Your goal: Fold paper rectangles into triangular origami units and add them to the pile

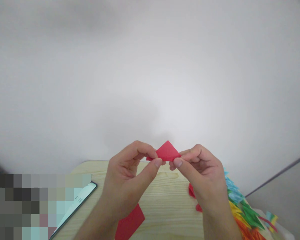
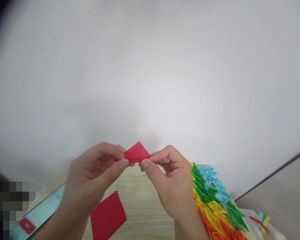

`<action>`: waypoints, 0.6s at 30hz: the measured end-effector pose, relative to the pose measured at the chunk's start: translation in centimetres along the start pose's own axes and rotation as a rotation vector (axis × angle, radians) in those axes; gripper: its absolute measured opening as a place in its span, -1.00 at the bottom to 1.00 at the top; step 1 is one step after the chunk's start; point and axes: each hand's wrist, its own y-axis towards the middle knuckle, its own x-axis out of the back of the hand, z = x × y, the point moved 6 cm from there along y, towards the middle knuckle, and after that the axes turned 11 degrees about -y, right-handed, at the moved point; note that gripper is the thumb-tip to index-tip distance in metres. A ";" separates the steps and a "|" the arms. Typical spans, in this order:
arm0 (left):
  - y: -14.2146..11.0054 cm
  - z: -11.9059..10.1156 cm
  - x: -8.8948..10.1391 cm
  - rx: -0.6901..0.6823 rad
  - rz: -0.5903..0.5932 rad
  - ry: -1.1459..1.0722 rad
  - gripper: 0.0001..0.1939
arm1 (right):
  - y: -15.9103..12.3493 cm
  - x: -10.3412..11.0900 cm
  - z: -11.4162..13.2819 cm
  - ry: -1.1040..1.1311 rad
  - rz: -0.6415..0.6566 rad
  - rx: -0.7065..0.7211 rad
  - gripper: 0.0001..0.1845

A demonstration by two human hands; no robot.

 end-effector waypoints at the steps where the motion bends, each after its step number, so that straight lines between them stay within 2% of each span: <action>1: 0.0 0.0 0.0 0.002 0.004 0.002 -0.91 | 0.0 0.0 0.0 -0.001 -0.006 0.003 -0.79; 10: 0.1 0.1 -0.1 0.018 0.038 -0.042 -0.86 | -0.2 0.0 -0.1 -0.082 -0.037 0.025 -0.80; 18: 0.1 -0.1 -0.2 0.020 0.059 -0.027 -0.83 | -0.4 0.0 0.6 -0.107 -0.013 0.015 -0.79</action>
